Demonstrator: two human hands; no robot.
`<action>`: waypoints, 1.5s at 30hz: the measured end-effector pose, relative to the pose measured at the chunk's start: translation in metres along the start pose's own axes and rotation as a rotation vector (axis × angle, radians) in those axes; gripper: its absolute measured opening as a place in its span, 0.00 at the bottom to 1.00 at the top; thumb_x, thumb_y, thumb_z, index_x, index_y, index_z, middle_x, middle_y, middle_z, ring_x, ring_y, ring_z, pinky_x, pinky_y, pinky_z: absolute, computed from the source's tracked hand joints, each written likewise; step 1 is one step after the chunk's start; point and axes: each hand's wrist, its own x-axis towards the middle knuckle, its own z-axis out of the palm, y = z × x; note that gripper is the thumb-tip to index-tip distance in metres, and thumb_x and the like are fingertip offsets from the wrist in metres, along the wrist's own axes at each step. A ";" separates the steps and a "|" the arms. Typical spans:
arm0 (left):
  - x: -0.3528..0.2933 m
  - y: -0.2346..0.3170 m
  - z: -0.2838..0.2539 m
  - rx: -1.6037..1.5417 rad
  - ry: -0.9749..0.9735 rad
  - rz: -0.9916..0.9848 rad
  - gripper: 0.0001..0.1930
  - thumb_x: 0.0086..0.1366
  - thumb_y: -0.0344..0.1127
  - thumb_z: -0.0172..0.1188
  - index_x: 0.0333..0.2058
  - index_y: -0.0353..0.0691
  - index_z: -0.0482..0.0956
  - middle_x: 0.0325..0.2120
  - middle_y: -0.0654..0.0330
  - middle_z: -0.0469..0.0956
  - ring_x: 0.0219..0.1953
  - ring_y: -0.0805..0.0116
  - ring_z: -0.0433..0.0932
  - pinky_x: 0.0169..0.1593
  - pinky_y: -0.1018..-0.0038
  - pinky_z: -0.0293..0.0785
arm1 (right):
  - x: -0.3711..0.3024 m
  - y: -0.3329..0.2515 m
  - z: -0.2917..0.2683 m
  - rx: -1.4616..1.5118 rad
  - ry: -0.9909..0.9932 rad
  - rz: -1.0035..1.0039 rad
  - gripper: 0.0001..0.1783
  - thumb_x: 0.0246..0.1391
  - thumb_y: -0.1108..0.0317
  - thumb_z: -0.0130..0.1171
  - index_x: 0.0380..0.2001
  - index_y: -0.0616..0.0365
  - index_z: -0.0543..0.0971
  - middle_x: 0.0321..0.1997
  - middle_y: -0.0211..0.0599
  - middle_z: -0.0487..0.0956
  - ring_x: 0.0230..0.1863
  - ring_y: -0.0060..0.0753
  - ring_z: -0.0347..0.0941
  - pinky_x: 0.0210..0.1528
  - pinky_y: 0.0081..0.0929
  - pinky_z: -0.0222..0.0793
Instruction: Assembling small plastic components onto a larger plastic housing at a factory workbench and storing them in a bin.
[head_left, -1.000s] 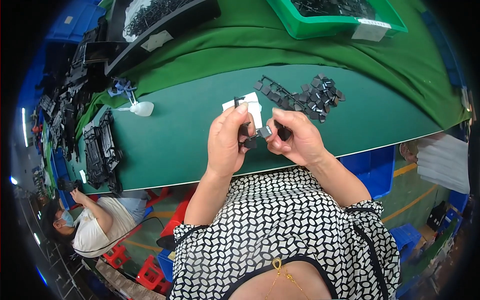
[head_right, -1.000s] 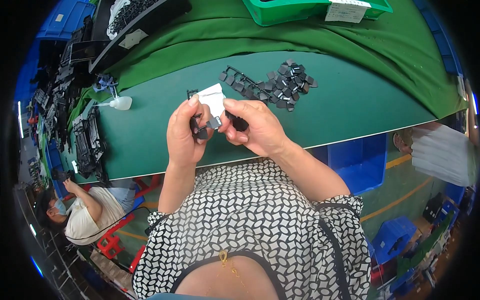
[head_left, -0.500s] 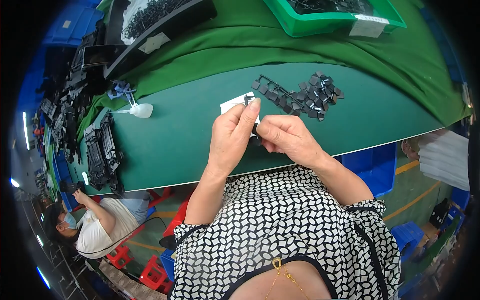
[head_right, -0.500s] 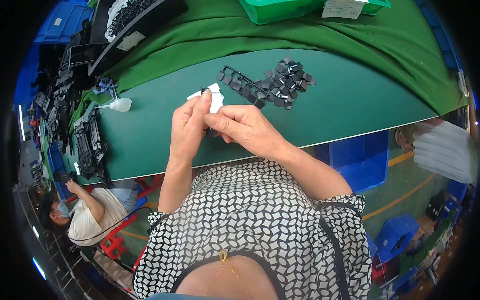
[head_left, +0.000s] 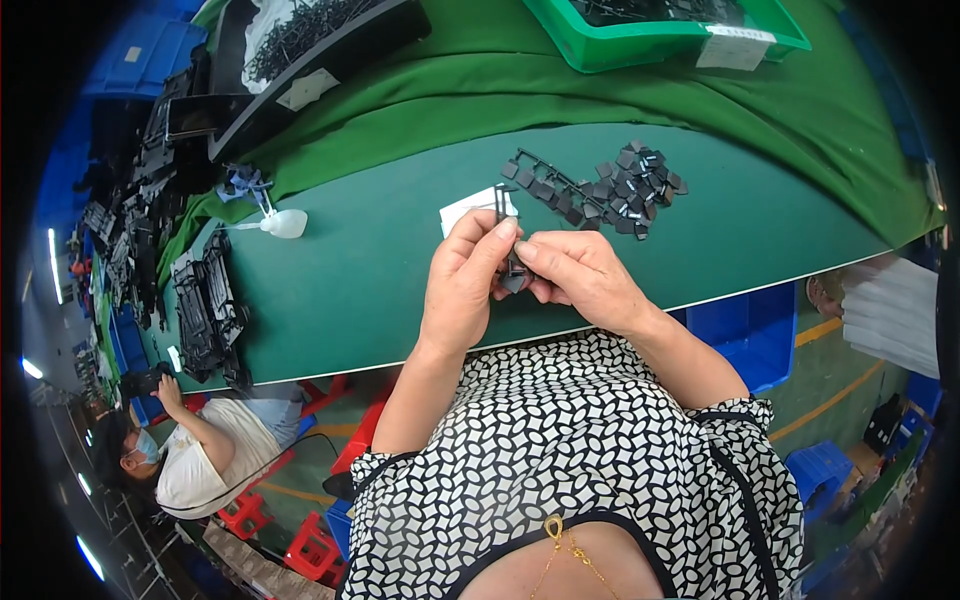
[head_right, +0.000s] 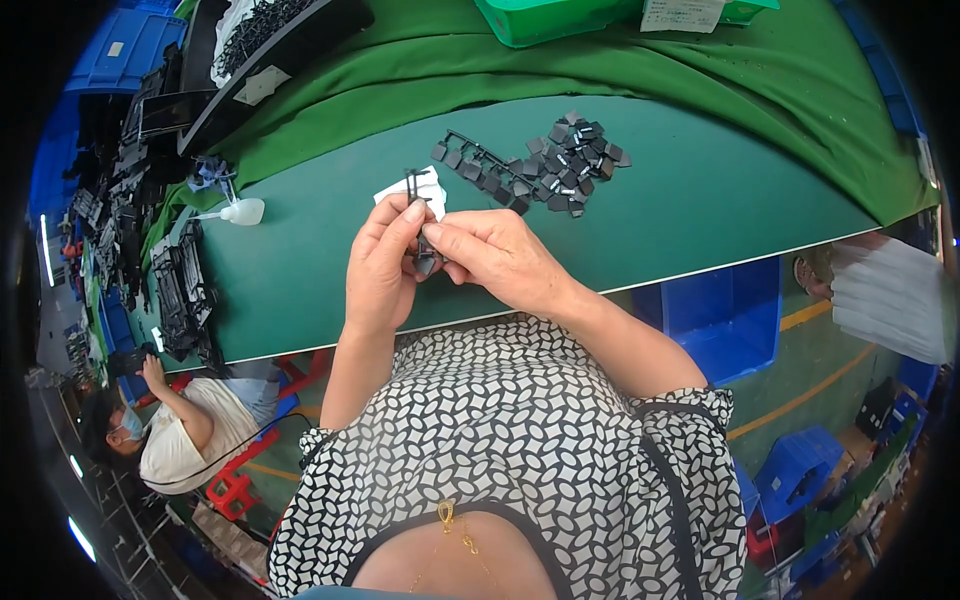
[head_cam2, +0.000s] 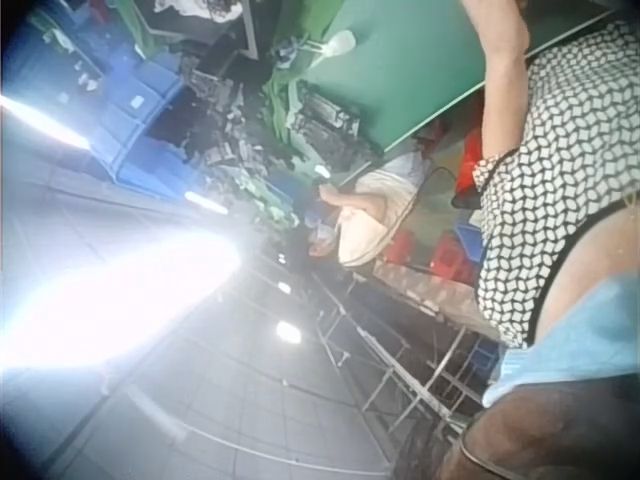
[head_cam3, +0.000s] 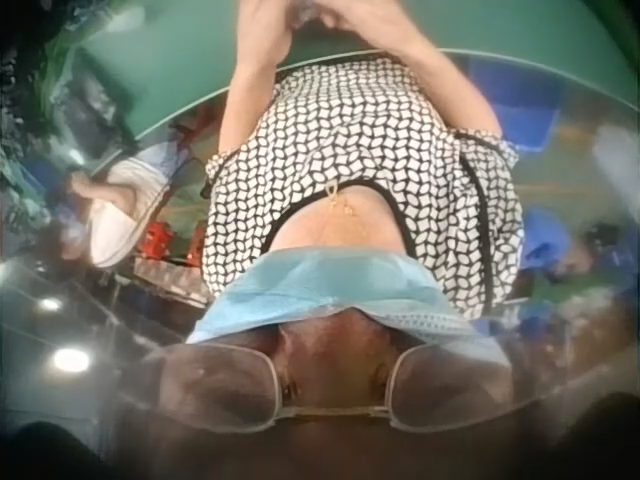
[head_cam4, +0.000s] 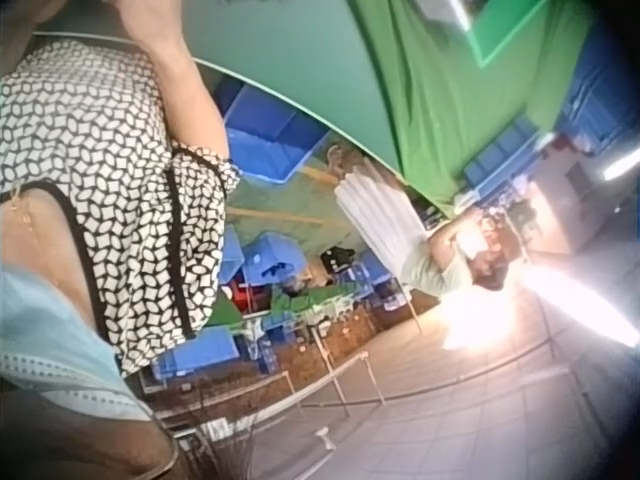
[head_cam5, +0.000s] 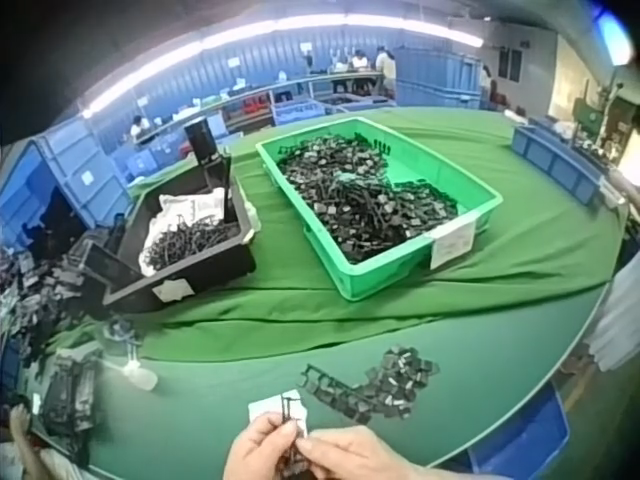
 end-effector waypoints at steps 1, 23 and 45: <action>0.000 0.001 0.000 -0.015 0.018 -0.010 0.12 0.62 0.43 0.51 0.28 0.40 0.70 0.17 0.70 0.68 0.17 0.85 0.63 0.20 0.88 0.58 | 0.000 0.002 -0.001 0.001 -0.001 -0.001 0.19 0.59 0.58 0.44 0.21 0.60 0.73 0.16 0.23 0.66 0.18 0.11 0.56 0.19 0.12 0.50; -0.006 -0.001 0.000 -0.105 0.020 -0.097 0.12 0.63 0.42 0.51 0.28 0.39 0.67 0.15 0.69 0.65 0.13 0.84 0.60 0.16 0.88 0.56 | 0.003 0.015 0.003 0.086 0.222 -0.162 0.12 0.54 0.63 0.53 0.24 0.60 0.76 0.19 0.22 0.69 0.19 0.08 0.58 0.19 0.10 0.52; -0.013 -0.021 0.008 -0.325 0.023 -0.078 0.17 0.63 0.46 0.50 0.24 0.38 0.69 0.16 0.65 0.67 0.12 0.81 0.61 0.12 0.85 0.55 | 0.001 0.013 -0.001 0.313 0.022 -0.049 0.14 0.57 0.63 0.49 0.24 0.62 0.74 0.21 0.25 0.72 0.22 0.10 0.63 0.25 0.09 0.60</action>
